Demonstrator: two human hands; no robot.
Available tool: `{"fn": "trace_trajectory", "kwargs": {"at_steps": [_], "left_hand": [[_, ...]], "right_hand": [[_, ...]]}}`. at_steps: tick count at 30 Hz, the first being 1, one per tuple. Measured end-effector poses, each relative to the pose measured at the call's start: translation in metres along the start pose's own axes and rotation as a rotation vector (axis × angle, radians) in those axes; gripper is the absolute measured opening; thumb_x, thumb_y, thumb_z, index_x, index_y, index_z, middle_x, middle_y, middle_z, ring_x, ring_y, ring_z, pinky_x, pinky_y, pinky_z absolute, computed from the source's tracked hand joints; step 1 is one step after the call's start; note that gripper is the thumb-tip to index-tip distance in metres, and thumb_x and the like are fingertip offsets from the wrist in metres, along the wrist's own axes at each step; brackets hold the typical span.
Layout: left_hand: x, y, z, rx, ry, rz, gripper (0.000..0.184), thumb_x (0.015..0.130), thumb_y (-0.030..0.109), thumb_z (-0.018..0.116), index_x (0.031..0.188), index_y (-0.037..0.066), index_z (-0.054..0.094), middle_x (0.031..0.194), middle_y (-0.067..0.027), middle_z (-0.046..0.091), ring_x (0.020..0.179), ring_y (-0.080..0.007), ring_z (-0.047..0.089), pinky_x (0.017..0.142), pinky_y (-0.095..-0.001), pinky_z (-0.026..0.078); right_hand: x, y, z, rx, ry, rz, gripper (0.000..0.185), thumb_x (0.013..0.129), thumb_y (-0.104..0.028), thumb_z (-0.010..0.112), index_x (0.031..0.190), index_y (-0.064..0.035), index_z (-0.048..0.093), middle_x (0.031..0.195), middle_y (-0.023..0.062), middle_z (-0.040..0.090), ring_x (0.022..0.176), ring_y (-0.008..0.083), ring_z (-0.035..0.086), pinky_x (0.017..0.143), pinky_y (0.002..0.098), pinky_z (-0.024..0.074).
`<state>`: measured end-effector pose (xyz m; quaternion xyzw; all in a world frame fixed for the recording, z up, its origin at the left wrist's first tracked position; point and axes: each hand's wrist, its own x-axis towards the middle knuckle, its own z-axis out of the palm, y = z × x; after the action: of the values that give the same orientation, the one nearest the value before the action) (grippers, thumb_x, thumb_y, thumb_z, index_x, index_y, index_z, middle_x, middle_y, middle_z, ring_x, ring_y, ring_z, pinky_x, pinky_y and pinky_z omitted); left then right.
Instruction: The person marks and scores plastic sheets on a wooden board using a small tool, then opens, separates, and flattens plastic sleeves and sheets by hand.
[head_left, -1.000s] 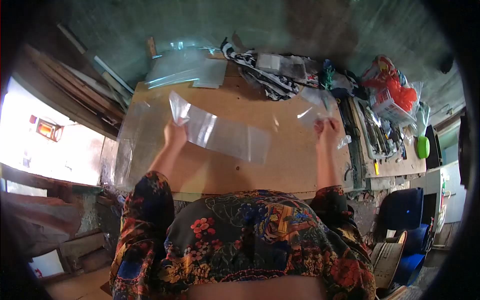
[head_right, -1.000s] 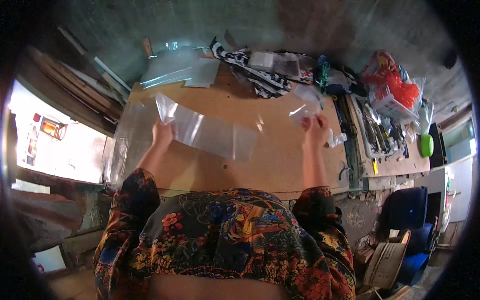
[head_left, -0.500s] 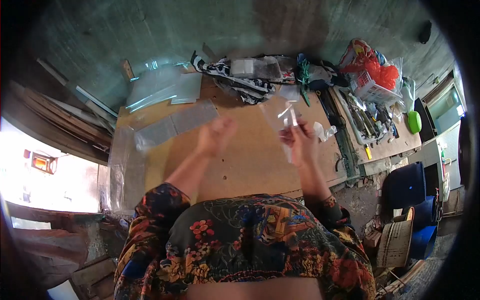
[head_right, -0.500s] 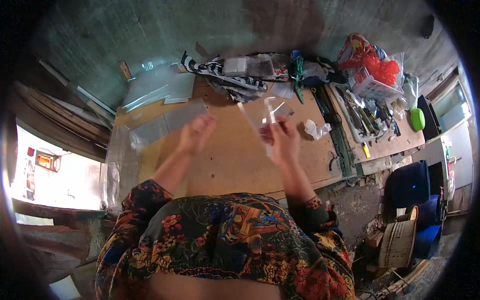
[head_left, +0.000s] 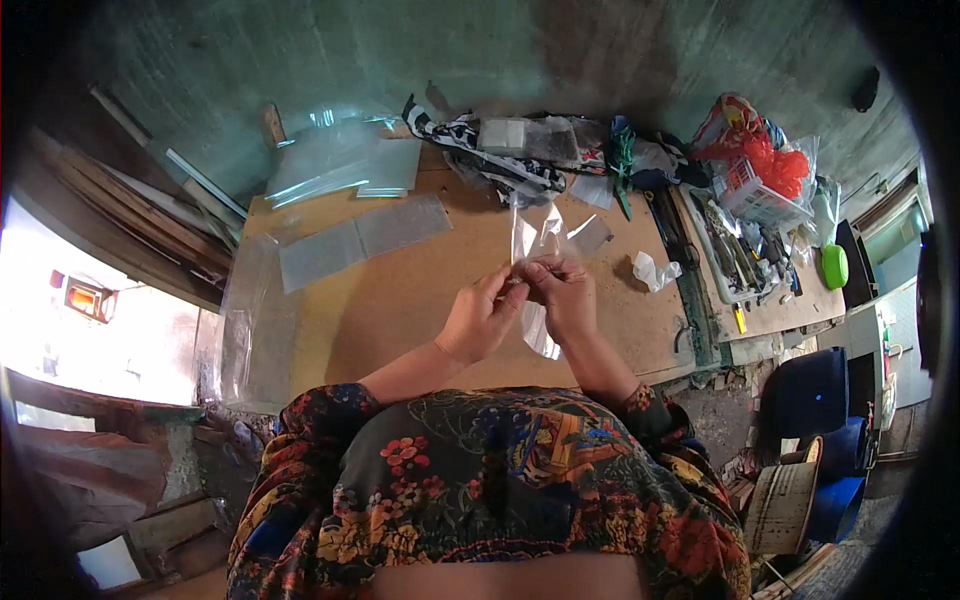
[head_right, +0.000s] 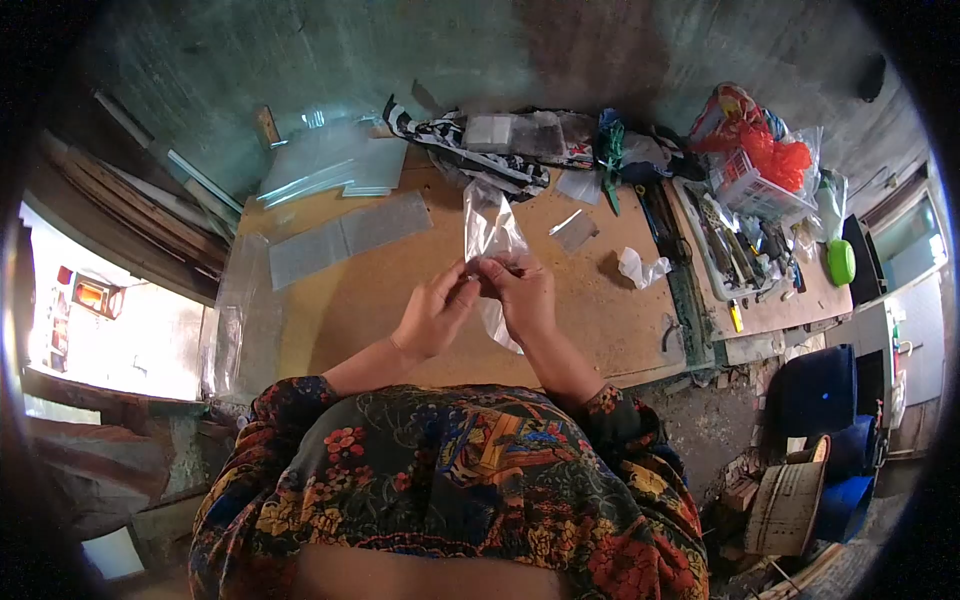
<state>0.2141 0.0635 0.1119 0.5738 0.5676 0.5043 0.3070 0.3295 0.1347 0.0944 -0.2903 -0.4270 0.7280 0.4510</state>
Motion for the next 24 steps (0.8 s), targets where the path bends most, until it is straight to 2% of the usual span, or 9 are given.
{"fn": "trace_trajectory", "kwargs": {"at_steps": [4,6,8,10,13,14,17,19,24], "left_hand": [[-0.008,-0.013,0.009,0.018,0.035,0.068,0.02,0.082,0.009,0.055,0.098,-0.003,0.051,0.083,-0.0168,0.059,0.075,-0.0208,0.062,0.064,-0.0282,0.047],[-0.012,-0.027,0.008,0.018,0.073,0.112,0.022,0.08,-0.002,0.052,0.102,0.0,0.053,0.088,-0.0096,0.059,0.074,-0.0118,0.058,0.068,-0.0231,0.045],[-0.009,-0.038,0.005,-0.105,0.028,0.019,0.027,0.078,0.002,0.056,0.105,0.0,0.052,0.09,-0.0099,0.059,0.079,-0.0151,0.058,0.07,-0.026,0.045],[-0.003,-0.039,-0.006,-0.229,-0.015,-0.067,0.033,0.076,0.006,0.06,0.108,0.0,0.051,0.092,-0.0102,0.059,0.083,-0.0184,0.059,0.072,-0.0289,0.046],[0.002,-0.035,-0.035,-0.457,0.041,0.172,0.049,0.073,0.01,0.064,0.117,0.002,0.045,0.104,-0.0096,0.055,0.098,-0.0187,0.053,0.085,-0.03,0.04],[0.008,-0.031,-0.041,-0.349,-0.064,0.161,0.057,0.072,0.012,0.066,0.122,0.002,0.04,0.11,-0.0105,0.052,0.103,-0.0194,0.049,0.089,-0.0305,0.036],[0.016,-0.008,-0.047,-0.178,-0.242,0.169,0.047,0.074,0.011,0.064,0.116,-0.001,0.046,0.105,-0.0104,0.055,0.098,-0.0178,0.053,0.086,-0.028,0.039],[0.009,-0.013,-0.05,-0.259,-0.372,-0.099,0.025,0.079,0.009,0.061,0.1,-0.002,0.056,0.087,-0.0078,0.061,0.08,-0.0138,0.058,0.073,-0.0243,0.045],[0.006,-0.008,-0.038,-0.14,-0.085,-0.185,0.014,0.08,0.012,0.061,0.082,-0.002,0.061,0.068,-0.0049,0.061,0.061,-0.0094,0.056,0.056,-0.023,0.045]], "right_hand": [[0.001,0.009,0.006,-0.042,0.136,-0.122,0.01,0.08,-0.009,0.061,0.078,-0.002,0.054,0.071,0.004,0.059,0.062,0.0115,0.055,0.057,0.0249,0.0481],[0.001,0.016,0.003,-0.022,0.096,-0.133,0.01,0.081,-0.01,0.061,0.079,-0.0029,0.054,0.07,0.0026,0.057,0.062,0.0109,0.054,0.056,0.0254,0.0475],[0.002,0.016,-0.004,-0.004,0.056,-0.136,0.009,0.081,-0.011,0.06,0.08,-0.0038,0.055,0.07,0.0012,0.056,0.062,0.0102,0.054,0.056,0.0258,0.0469],[-0.001,0.003,-0.009,0.197,-0.174,0.065,0.007,0.083,-0.011,0.057,0.082,-0.0048,0.055,0.074,0.0024,0.056,0.069,0.0143,0.057,0.062,0.0285,0.0497],[-0.01,-0.02,-0.008,0.244,-0.341,0.267,0.006,0.083,-0.011,0.054,0.083,-0.0048,0.055,0.08,0.0052,0.056,0.079,0.0205,0.06,0.068,0.0325,0.0517],[-0.009,-0.024,-0.013,0.311,-0.446,0.278,0.006,0.082,-0.01,0.053,0.083,-0.0047,0.054,0.083,0.0083,0.056,0.086,0.0253,0.06,0.073,0.0364,0.0517],[0.001,-0.019,-0.026,0.302,-0.571,0.213,0.007,0.084,-0.012,0.05,0.085,-0.0048,0.051,0.092,0.0123,0.055,0.086,0.026,0.058,0.072,0.0379,0.0518],[-0.003,-0.025,-0.018,0.237,-0.503,0.131,0.006,0.084,-0.01,0.051,0.084,-0.0047,0.051,0.088,0.0105,0.056,0.083,0.0246,0.06,0.071,0.0359,0.0515],[0.007,-0.015,-0.025,-0.108,-0.217,-0.086,0.006,0.084,-0.008,0.053,0.087,-0.0033,0.051,0.083,0.0078,0.058,0.077,0.0195,0.06,0.068,0.029,0.0502]]}}
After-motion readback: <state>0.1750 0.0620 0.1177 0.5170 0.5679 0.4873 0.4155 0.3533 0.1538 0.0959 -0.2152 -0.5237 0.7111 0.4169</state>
